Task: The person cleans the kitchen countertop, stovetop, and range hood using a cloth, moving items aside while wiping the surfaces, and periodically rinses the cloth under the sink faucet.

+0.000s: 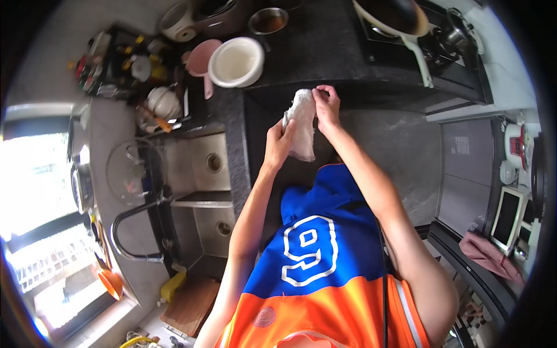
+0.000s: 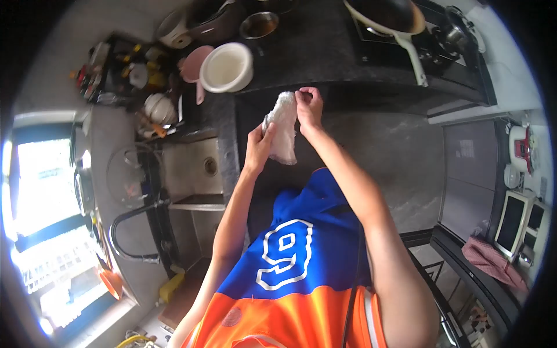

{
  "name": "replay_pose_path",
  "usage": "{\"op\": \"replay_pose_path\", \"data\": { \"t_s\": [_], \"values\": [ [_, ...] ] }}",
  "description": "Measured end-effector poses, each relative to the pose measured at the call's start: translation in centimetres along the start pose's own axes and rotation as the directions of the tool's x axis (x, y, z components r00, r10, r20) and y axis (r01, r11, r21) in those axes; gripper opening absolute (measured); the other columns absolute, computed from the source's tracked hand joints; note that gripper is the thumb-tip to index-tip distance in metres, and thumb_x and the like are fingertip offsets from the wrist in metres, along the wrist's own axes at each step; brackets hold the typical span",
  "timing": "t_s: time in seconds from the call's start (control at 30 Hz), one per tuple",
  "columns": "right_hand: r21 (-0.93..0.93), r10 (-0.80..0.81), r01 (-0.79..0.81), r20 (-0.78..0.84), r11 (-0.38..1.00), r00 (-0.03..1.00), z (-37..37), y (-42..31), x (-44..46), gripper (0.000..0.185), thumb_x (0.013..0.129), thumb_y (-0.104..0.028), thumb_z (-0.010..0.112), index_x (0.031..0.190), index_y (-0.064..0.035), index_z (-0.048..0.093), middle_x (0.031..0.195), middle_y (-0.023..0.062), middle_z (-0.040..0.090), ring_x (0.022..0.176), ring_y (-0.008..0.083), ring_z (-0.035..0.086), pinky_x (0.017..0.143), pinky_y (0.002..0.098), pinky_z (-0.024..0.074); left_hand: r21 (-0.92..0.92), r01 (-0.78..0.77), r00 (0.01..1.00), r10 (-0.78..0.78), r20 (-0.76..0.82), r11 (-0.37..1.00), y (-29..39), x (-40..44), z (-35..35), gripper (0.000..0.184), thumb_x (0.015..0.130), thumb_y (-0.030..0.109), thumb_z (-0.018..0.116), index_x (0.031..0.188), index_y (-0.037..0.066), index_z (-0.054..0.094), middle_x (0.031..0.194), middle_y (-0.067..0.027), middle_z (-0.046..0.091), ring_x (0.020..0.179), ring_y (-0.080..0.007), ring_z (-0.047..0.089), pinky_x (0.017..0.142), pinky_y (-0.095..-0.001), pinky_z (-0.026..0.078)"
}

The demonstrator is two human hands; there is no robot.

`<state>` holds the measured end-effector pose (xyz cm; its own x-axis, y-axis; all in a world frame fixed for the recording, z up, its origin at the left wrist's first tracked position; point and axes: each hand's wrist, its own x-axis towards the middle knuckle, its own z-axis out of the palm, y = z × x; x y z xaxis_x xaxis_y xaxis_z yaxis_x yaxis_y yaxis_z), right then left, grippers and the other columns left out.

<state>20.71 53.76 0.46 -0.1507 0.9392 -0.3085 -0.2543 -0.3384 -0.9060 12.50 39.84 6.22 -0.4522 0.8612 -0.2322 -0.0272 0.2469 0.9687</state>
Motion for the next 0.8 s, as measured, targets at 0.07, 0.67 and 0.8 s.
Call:
{"op": "replay_pose_path", "data": {
  "t_s": [0.07, 0.67, 0.8],
  "values": [
    [-0.184, -0.127, 0.121, -0.024, 0.975, 0.992, -3.6, -0.4, 3.8, 0.013, 0.088, -0.006, 0.065, 0.099, -0.0061, 0.057, 0.079, -0.0003, 0.058, 0.072, 0.0073, 0.052, 0.065, 0.0242, 0.0442, 0.158, -0.034, 0.999, 0.031, 0.021, 0.987, -1.3, 3.3, 3.2, 0.033, 0.098, 0.027, 0.051, 0.105, -0.004, 0.06, 0.068, -0.0035, 0.058, 0.061, -0.0076, 0.044, 0.055, -0.027, 0.04],
    [-0.118, 0.337, -0.318, 0.211, 0.941, 0.918, -10.5, -7.5, 12.3, 0.034, 0.093, -0.031, 0.059, 0.096, 0.0019, 0.065, 0.084, 0.0072, 0.067, 0.08, 0.0124, 0.062, 0.07, 0.0293, 0.0478, 0.363, -0.24, 0.971, 0.219, 0.097, 0.9, 3.3, 16.0, 14.3, 0.022, 0.091, 0.014, 0.058, 0.104, -0.002, 0.065, 0.078, -0.0078, 0.064, 0.067, -0.0174, 0.059, 0.061, -0.0304, 0.047],
    [-0.354, -0.023, 0.065, 0.121, 0.933, 0.992, -11.4, -5.3, 15.5, 0.036, 0.097, -0.032, 0.052, 0.094, 0.0027, 0.061, 0.077, 0.0101, 0.063, 0.073, 0.0165, 0.058, 0.065, 0.0327, 0.0448, -0.285, 0.353, 0.936, -0.342, 0.086, 0.891, 0.7, 19.6, 15.8, 0.015, 0.089, 0.011, 0.059, 0.102, 0.005, 0.064, 0.085, -0.0023, 0.063, 0.073, -0.0144, 0.059, 0.065, -0.0269, 0.049]
  ]
}}
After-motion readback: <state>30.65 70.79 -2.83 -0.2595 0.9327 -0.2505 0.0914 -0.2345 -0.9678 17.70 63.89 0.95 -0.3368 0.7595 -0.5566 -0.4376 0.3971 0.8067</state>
